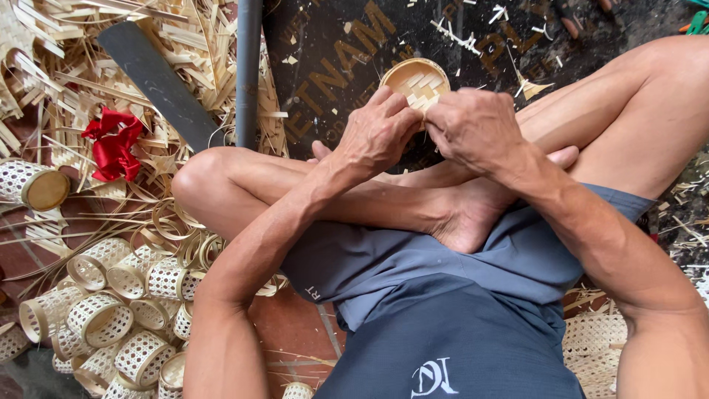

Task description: The person sits cross-legged on the floor weaving a cylindrical bamboo basket. They bend and tuck bamboo strips around the rim, press the woven body into shape, fit a round woven base into the bottom, and use a gray tube as a form while adjusting the basket walls.

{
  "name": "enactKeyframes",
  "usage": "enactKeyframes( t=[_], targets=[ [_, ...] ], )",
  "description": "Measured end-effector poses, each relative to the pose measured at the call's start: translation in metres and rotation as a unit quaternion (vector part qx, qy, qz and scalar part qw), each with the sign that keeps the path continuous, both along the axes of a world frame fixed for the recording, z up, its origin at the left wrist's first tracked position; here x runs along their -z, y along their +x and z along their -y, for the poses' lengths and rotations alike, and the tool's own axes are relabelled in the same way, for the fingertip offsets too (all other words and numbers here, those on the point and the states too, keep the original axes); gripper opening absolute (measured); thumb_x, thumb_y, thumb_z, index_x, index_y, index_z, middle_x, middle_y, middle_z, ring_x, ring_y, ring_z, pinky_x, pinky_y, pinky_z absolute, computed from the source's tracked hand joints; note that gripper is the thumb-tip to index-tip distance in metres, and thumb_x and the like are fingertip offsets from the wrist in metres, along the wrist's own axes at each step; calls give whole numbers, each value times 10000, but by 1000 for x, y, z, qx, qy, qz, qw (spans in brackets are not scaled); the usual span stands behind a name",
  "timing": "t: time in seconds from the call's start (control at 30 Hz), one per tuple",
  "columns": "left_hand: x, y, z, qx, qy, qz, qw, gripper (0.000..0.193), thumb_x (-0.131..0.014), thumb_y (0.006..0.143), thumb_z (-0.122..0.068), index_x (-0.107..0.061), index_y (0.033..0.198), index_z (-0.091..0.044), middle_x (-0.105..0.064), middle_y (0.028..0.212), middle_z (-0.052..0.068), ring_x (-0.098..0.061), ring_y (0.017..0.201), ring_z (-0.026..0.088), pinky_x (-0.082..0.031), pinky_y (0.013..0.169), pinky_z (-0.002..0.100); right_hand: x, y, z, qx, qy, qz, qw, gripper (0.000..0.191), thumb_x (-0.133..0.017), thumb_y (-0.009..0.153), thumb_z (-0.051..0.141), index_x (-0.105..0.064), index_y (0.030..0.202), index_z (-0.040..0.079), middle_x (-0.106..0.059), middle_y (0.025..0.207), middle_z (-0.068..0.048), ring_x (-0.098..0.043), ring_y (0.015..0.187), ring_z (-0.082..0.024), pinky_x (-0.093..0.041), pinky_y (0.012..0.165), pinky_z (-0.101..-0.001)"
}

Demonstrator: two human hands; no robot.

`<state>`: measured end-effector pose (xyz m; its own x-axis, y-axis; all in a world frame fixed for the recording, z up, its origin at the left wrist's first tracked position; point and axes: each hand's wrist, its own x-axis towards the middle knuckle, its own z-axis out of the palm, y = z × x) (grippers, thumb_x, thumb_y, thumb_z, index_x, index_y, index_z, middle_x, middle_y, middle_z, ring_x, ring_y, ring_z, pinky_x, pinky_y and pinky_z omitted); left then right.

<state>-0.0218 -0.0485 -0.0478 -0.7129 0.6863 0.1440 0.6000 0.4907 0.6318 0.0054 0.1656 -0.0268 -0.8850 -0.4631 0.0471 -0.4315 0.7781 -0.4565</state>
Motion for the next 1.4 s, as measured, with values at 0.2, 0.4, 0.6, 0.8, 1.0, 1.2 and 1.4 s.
enactKeyframes(
  t=[0.2, 0.4, 0.6, 0.8, 1.0, 1.2, 1.4],
  targets=[
    [-9, 17, -13, -35, -117, -119, 985, 102, -645, 856, -105, -611, 910, -26, -573, 909, 112, -569, 902, 278, -511, 689, 412, 4, -16, 1, -58, 14, -28, 998, 161, -730, 857, 189, -629, 801, 77, -625, 800, -81, -653, 731, -271, -532, 605, -405],
    [-4, 16, -14, -67, -67, -96, 991, 150, -639, 835, -55, -609, 977, -15, -559, 941, 123, -565, 928, 284, -529, 699, 376, 7, -17, -2, -37, -58, -17, 998, 228, -739, 900, 172, -583, 772, 64, -597, 772, -89, -636, 716, -289, -517, 609, -418],
    [6, 17, -12, -75, -26, -72, 994, 198, -652, 872, -58, -645, 1070, -66, -574, 967, 85, -579, 947, 280, -545, 687, 376, 12, -18, -9, -38, -85, -6, 996, 218, -744, 897, 158, -589, 774, 66, -603, 778, -80, -637, 721, -282, -511, 605, -417],
    [11, 14, -8, -68, -16, -56, 996, 191, -685, 883, -79, -665, 1070, -114, -579, 955, 51, -589, 944, 264, -548, 672, 378, 17, -11, -7, -30, -118, -38, 992, 171, -742, 893, 127, -602, 814, 66, -593, 798, -84, -631, 752, -287, -515, 644, -416],
    [7, 16, -9, -86, 4, -32, 996, 137, -701, 896, -98, -668, 1029, -114, -583, 953, 52, -590, 947, 267, -547, 652, 388, 16, -11, -5, -20, -81, -28, 996, 211, -745, 885, 149, -588, 769, 70, -588, 762, -80, -633, 724, -286, -508, 627, -422],
    [5, 15, -5, -81, 5, -31, 996, 110, -703, 896, -109, -669, 1001, -116, -586, 940, 44, -594, 948, 254, -547, 633, 385, 13, -10, 0, -26, -91, -36, 995, 179, -736, 874, 143, -598, 783, 73, -591, 763, -80, -638, 721, -284, -507, 618, -415],
    [2, 14, -2, -72, 0, -31, 997, 91, -707, 893, -114, -682, 980, -111, -592, 928, 28, -598, 952, 249, -548, 631, 387, 11, -5, 4, -7, -96, -40, 995, 177, -727, 885, 123, -591, 784, 72, -579, 751, -82, -632, 708, -279, -506, 621, -414]
  ],
)
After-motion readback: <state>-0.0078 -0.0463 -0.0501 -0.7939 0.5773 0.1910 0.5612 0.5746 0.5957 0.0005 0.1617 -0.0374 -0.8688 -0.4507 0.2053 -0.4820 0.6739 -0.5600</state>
